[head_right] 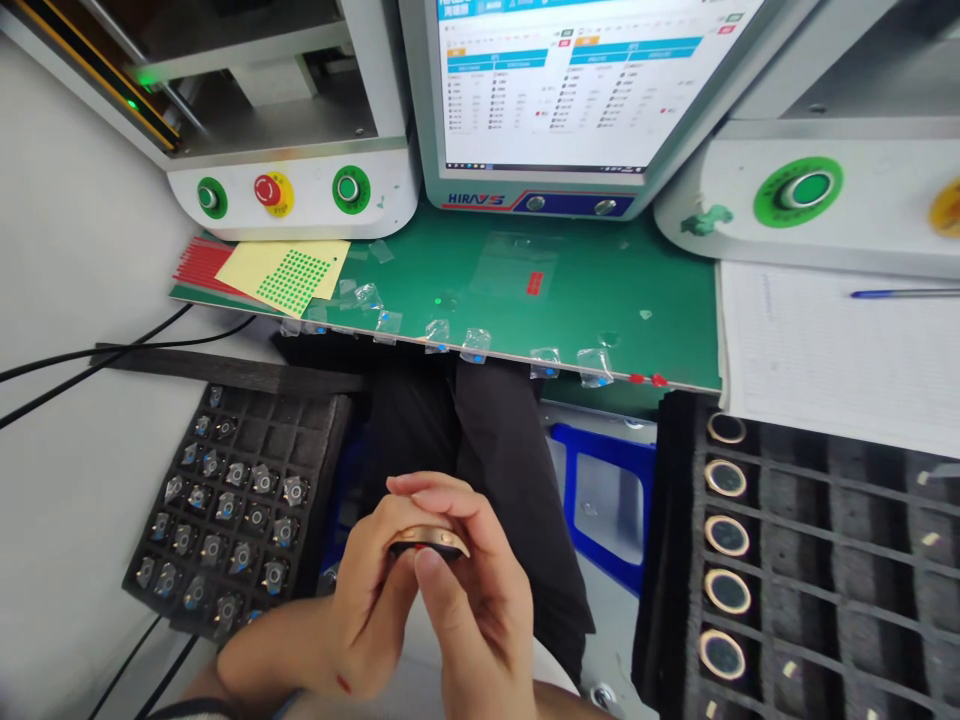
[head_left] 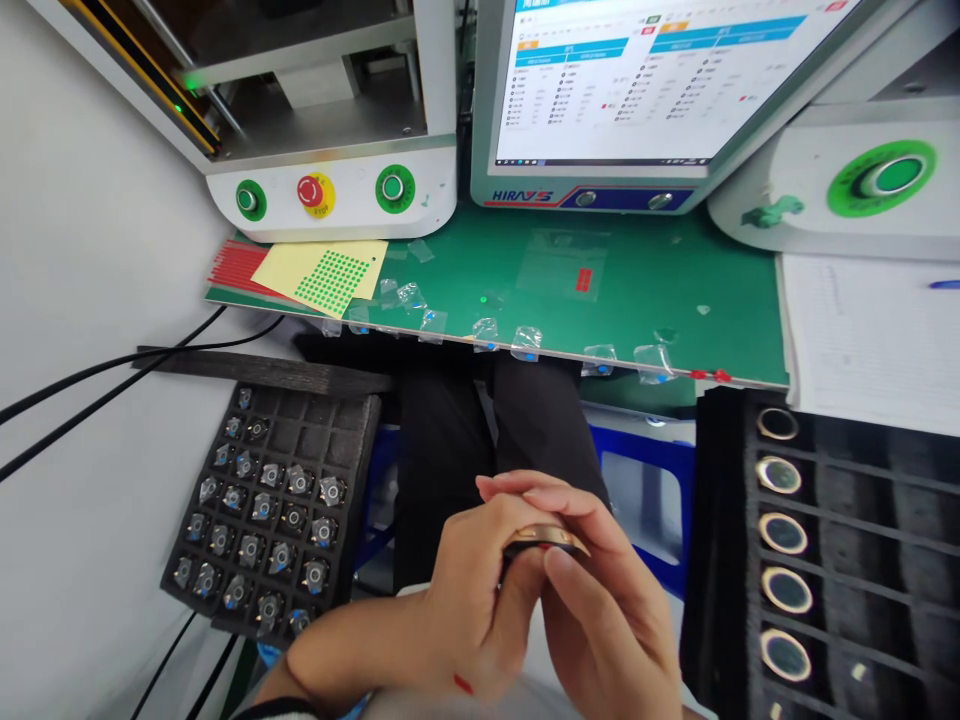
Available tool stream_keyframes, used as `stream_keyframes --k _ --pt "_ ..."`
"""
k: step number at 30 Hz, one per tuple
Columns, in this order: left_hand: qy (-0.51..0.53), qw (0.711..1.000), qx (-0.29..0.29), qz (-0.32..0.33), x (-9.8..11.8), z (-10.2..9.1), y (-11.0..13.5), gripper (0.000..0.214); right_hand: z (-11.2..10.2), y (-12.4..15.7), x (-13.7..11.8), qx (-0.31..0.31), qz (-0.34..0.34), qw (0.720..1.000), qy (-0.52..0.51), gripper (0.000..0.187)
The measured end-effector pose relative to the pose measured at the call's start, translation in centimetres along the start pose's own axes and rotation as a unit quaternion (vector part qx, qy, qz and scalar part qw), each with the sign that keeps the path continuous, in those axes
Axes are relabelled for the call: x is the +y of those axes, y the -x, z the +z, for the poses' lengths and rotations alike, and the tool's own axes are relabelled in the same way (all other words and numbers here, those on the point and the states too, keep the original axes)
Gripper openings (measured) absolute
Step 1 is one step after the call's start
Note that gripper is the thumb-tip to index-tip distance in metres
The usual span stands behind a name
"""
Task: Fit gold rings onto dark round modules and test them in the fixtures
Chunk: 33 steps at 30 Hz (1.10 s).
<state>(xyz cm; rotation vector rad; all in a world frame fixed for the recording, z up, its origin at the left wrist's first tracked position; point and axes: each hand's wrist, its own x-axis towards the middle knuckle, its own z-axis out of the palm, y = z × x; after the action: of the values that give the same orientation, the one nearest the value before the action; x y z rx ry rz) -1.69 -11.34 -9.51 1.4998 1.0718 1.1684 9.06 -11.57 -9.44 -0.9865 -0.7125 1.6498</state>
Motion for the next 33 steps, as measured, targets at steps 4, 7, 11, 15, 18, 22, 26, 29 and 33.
stream_keyframes --k 4,7,11,15,18,22,26,29,33 --pt "-0.073 0.996 -0.009 0.045 -0.2 -0.2 0.1 0.024 0.5 -0.1 -0.2 0.018 0.005 0.999 -0.032 0.012" --pt "-0.109 0.991 -0.019 0.070 -0.7 -0.1 0.4 0.026 1.1 -0.1 -0.2 0.044 0.002 0.997 -0.065 0.007" --pt "-0.131 0.988 -0.023 0.075 -1.2 0.2 0.6 0.028 1.9 -0.3 0.3 0.097 -0.010 0.991 -0.087 0.010" --pt "-0.168 0.983 -0.011 0.070 -0.6 0.4 0.1 0.025 2.5 -0.5 0.7 0.149 -0.030 0.983 -0.099 0.014" --pt "-0.209 0.974 -0.025 0.082 0.1 0.3 -0.4 0.024 2.5 -0.5 0.8 0.160 -0.032 0.981 -0.102 0.016" --pt "-0.239 0.966 -0.020 0.097 0.4 0.4 -0.8 0.026 2.3 -0.4 0.7 0.162 -0.040 0.980 -0.108 0.017" --pt "-0.251 0.962 -0.030 0.100 0.4 0.6 -0.8 0.026 2.1 -0.3 0.8 0.161 -0.041 0.980 -0.113 0.017" --pt "-0.263 0.958 -0.038 0.105 0.3 0.7 -0.7 0.027 2.1 -0.3 0.8 0.166 -0.041 0.979 -0.114 0.017" --pt "-0.216 0.970 -0.048 0.097 -0.1 0.6 -0.6 0.023 1.9 -0.1 0.7 0.161 -0.040 0.981 -0.104 0.016"
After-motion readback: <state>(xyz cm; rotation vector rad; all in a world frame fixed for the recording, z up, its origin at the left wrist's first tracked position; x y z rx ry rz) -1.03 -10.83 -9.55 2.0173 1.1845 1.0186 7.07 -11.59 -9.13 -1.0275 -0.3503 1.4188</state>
